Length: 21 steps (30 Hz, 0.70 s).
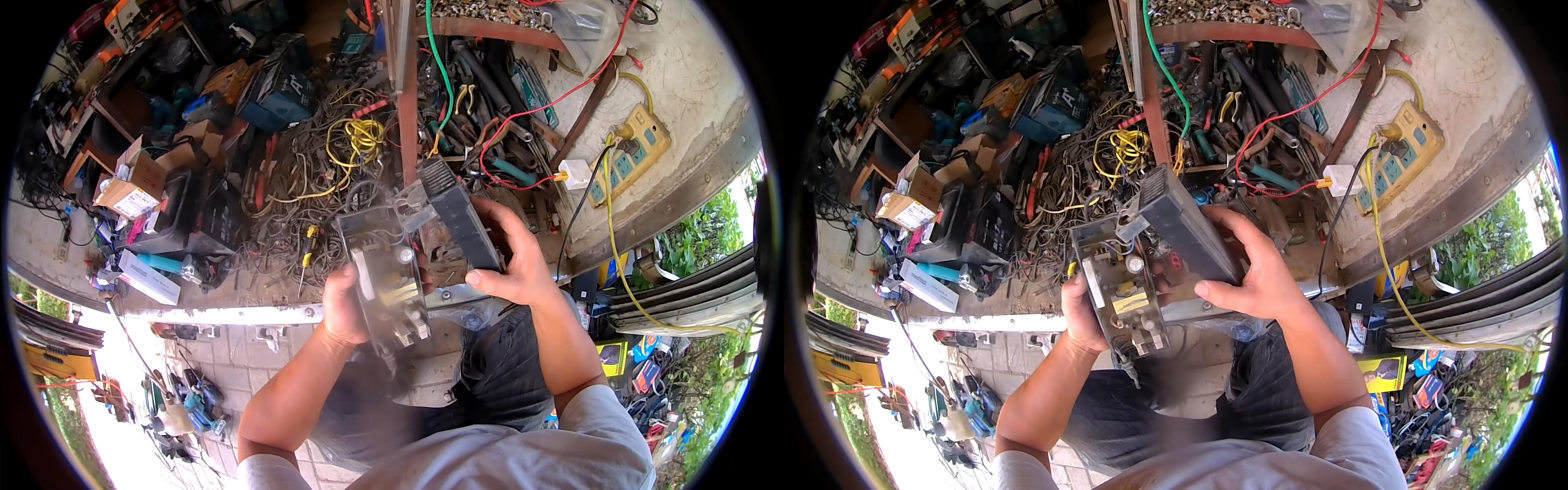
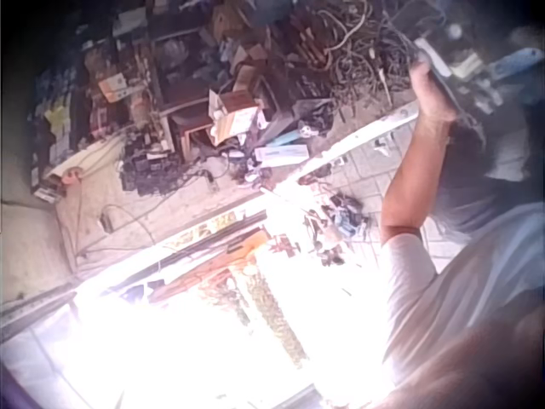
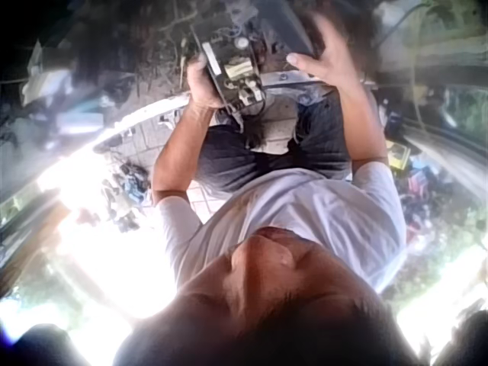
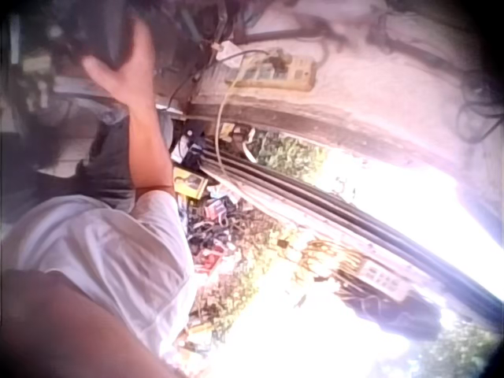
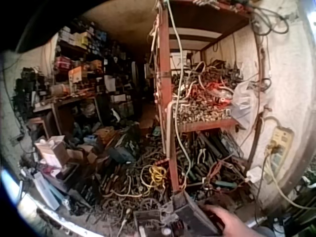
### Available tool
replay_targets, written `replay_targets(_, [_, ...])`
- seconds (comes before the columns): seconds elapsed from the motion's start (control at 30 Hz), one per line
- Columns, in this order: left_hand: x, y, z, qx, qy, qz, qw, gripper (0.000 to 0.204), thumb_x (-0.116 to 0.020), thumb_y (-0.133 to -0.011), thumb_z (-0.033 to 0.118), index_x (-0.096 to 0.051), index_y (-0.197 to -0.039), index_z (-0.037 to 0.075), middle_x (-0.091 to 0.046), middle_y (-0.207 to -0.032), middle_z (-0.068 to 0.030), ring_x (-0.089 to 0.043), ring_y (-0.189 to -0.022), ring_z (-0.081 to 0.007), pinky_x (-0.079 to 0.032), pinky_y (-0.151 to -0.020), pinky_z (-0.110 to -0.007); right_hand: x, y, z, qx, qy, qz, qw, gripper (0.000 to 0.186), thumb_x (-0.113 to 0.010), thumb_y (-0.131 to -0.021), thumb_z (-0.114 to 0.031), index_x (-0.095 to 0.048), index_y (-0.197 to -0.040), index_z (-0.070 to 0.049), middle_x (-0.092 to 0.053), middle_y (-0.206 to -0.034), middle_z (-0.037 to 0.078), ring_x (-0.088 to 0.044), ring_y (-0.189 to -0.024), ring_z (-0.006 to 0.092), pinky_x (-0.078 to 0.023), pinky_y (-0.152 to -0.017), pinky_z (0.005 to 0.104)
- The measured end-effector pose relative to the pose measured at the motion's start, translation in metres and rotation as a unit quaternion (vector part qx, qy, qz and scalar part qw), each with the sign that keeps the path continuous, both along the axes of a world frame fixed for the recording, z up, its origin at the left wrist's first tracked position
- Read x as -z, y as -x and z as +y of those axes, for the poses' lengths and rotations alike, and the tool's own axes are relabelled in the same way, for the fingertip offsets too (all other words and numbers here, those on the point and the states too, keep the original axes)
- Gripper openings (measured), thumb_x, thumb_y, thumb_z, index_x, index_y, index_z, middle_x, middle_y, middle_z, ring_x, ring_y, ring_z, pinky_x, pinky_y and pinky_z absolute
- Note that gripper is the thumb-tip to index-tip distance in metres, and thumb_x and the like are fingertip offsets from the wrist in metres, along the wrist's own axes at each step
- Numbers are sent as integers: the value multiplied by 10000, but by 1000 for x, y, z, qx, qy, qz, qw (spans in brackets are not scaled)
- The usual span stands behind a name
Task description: The person uses a screwdriver to remove screws from a black rectangular device, opens the casing to reveal internal components, and manipulates wires and parts inside. They then reassemble the device and place it on a cluttered workbench.
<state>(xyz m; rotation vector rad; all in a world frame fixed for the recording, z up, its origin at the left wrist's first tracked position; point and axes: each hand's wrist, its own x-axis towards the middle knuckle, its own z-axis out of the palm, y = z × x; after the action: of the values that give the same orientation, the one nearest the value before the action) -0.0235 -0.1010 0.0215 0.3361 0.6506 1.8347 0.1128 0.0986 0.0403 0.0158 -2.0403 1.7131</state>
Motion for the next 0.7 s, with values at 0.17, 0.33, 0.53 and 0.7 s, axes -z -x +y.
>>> replay_targets(0.17, [1,2,-1,-13,11,4,1000,881,-668,-666,567,-472,-1316,4,-565,-1214,-175,-586,-1069,-341,-462,-957,-449,0,-1,-1,-23,92,-33,995,855,-812,-725,-254,-367,-1395,36,-497,-1311,144,-496,-1200,226,-383,-1020,374])
replay_targets(0.33, [13,5,-3,-30,31,-18,999,855,-652,-679,574,-486,-1329,45,-558,-1248,-173,-556,-1116,-326,-455,-961,-449,-3,0,2,-38,103,-50,993,881,-804,-720,-320,-368,-1394,41,-498,-1311,142,-491,-1206,231,-366,-1034,382])
replay_targets(0.53, [16,9,0,-31,18,-41,999,809,-530,-764,603,-461,-1354,53,-567,-1258,-224,-613,-1035,-372,-497,-921,-502,4,4,1,-23,96,-72,992,880,-789,-727,-351,-368,-1388,51,-507,-1291,142,-492,-1192,229,-356,-1031,369])
replay_targets(0.7, [17,11,1,-42,25,-13,999,746,-477,-816,605,-484,-1340,74,-582,-1248,-210,-622,-1014,-370,-511,-899,-493,7,6,-7,-18,120,-81,989,861,-778,-744,-349,-366,-1379,60,-523,-1264,142,-498,-1163,216,-367,-1013,356])
